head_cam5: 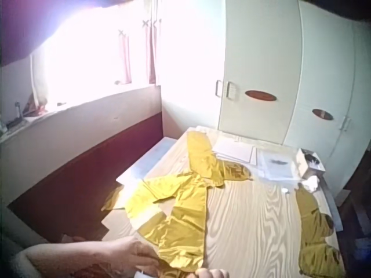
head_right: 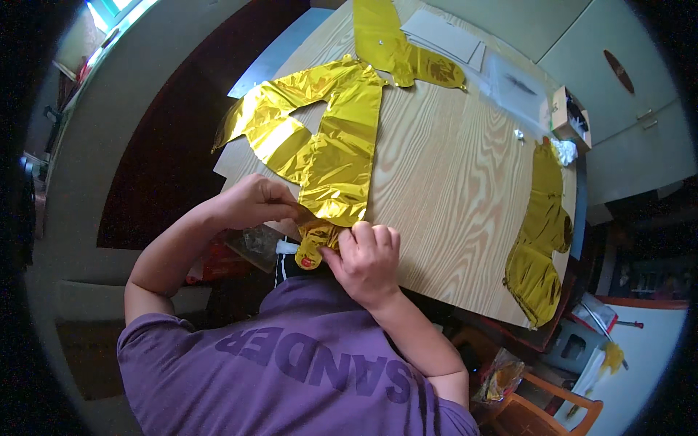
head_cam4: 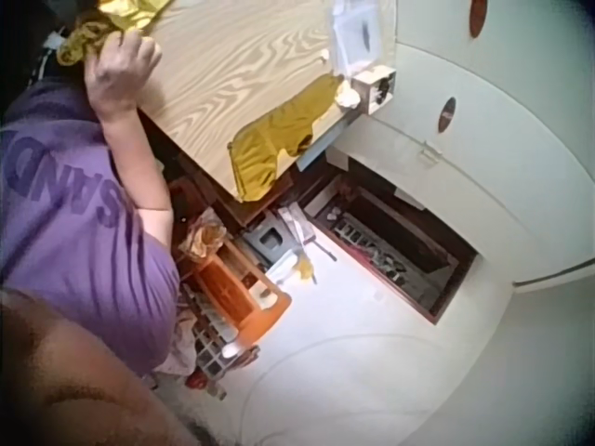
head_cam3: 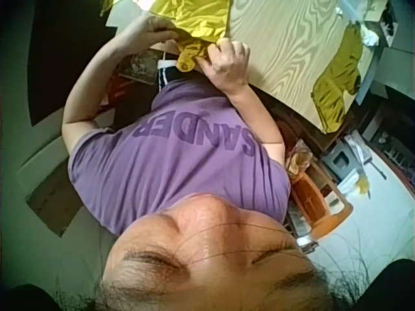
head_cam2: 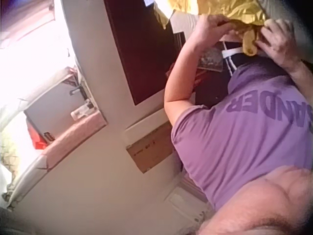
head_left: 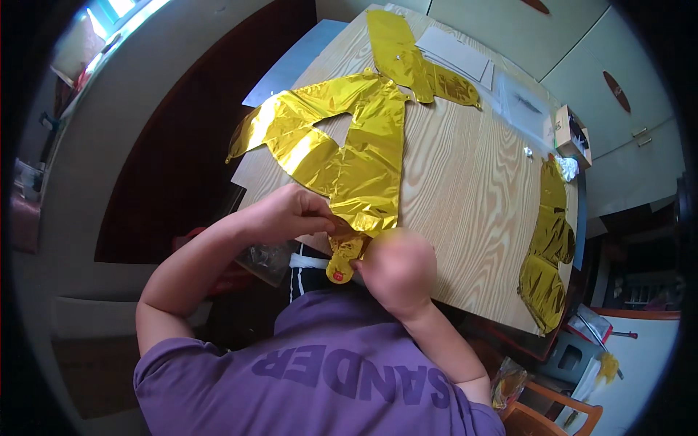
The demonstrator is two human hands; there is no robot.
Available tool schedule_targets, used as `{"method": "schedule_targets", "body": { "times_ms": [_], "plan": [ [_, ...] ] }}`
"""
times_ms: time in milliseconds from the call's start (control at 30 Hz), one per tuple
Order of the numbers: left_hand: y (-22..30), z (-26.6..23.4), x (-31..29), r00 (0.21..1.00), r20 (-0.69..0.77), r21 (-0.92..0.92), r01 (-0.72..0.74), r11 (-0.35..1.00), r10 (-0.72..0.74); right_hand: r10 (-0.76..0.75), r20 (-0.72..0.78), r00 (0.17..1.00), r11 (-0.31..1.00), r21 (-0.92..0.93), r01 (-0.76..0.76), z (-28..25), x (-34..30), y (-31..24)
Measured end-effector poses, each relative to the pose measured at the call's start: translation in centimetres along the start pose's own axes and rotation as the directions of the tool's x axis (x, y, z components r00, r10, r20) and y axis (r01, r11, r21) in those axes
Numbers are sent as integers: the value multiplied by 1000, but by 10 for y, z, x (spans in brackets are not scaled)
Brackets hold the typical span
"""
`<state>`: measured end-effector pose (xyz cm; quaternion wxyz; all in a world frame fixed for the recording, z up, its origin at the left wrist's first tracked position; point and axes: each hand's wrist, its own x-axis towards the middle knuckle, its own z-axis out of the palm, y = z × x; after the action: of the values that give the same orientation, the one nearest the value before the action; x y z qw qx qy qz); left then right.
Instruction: Arranging gold foil alphabet balloons on a table and tying strings to them.
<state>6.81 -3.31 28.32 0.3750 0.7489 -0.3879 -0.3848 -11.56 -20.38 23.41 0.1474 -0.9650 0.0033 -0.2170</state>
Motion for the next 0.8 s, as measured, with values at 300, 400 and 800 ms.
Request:
{"method": "schedule_targets", "body": {
  "times_ms": [300, 400, 800],
  "plan": [
    [-4, 1, 8, 974, -215, -100, 48, 994, -68, 70, -109, 992, 995, -63, -77, 2, 6, 6],
    [11, 1, 5, 957, -269, 278, -32, 960, 110, 25, -99, 995, 999, -43, -30, 2, 9, 10],
    [38, 28, 52, 1000, 15, 842, -14, 539, 2, -19, 44, 999, 998, 61, 16, 16, 28, 25]
  ]
}}
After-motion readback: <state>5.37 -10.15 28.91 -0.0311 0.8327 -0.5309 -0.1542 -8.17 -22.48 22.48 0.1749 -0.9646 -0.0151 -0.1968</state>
